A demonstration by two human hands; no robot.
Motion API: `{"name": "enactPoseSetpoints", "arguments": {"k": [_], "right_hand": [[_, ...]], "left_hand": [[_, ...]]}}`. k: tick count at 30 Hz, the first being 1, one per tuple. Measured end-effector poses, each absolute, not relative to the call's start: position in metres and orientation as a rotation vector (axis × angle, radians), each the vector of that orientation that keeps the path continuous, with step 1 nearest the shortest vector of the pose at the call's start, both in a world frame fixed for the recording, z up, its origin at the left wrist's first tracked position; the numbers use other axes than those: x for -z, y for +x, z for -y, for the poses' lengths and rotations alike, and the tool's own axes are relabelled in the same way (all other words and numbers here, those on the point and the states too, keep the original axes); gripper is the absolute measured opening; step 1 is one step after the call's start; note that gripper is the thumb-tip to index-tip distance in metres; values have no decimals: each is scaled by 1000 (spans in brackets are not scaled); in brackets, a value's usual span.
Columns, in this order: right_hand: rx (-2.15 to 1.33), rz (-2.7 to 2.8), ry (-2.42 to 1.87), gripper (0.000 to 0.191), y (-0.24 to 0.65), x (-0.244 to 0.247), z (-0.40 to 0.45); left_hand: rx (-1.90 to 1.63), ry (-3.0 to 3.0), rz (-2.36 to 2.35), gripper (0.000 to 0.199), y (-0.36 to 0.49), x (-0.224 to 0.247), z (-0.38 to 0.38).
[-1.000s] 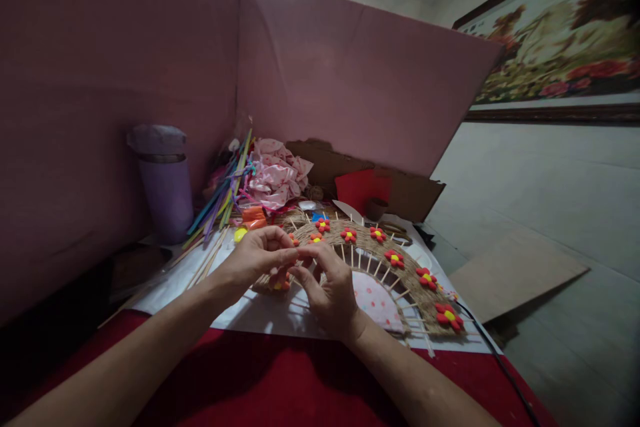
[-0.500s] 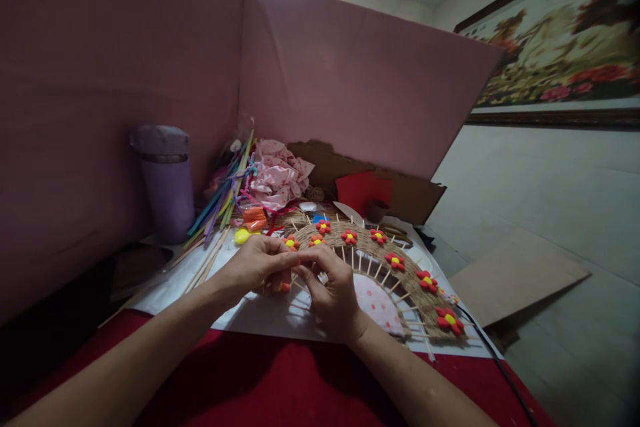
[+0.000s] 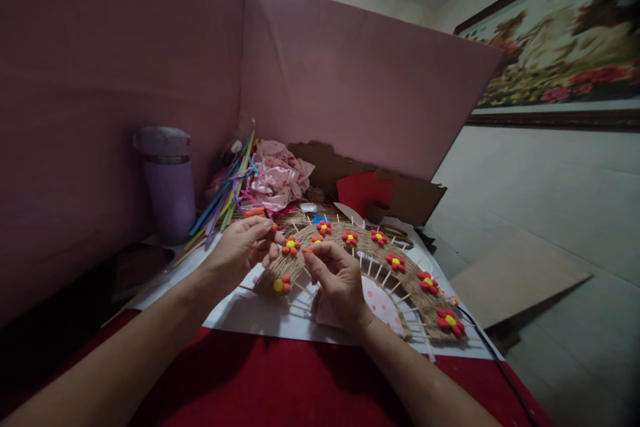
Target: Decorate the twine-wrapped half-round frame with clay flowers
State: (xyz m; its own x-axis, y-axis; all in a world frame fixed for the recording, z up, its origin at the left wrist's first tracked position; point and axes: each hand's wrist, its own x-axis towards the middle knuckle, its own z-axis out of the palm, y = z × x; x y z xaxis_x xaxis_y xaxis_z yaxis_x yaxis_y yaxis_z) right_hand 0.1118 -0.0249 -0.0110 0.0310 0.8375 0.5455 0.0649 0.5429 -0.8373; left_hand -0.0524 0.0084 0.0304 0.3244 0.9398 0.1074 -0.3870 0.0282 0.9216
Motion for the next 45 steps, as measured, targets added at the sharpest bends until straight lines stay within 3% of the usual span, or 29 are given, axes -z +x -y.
{"name": "enactPoseSetpoints", "arguments": {"k": [6,13,19,30,41,45], "right_hand": [[-888,1327,-765,8,107,11,23],[-566,1459,-750,5,108,14,26],[-636,1530,-713,15,108,13,30],[-767,1418,-722,3,108,10,26],[-1020,1255,-718,13,105,12,26],[-1023,1268,-680,12,107,14,25]], "left_hand": [[-974,1069,-607,12,-50,-23,-7],[-720,1206,-555,28,-45,-12,-3],[-625,1088,-467,31,-46,-12,-2],[-702,1129,-541,26,-47,-10,-5],[-831,1228,-711,30,-42,-17,0],[-950,1075,-686,20,-43,-20,-2]]}}
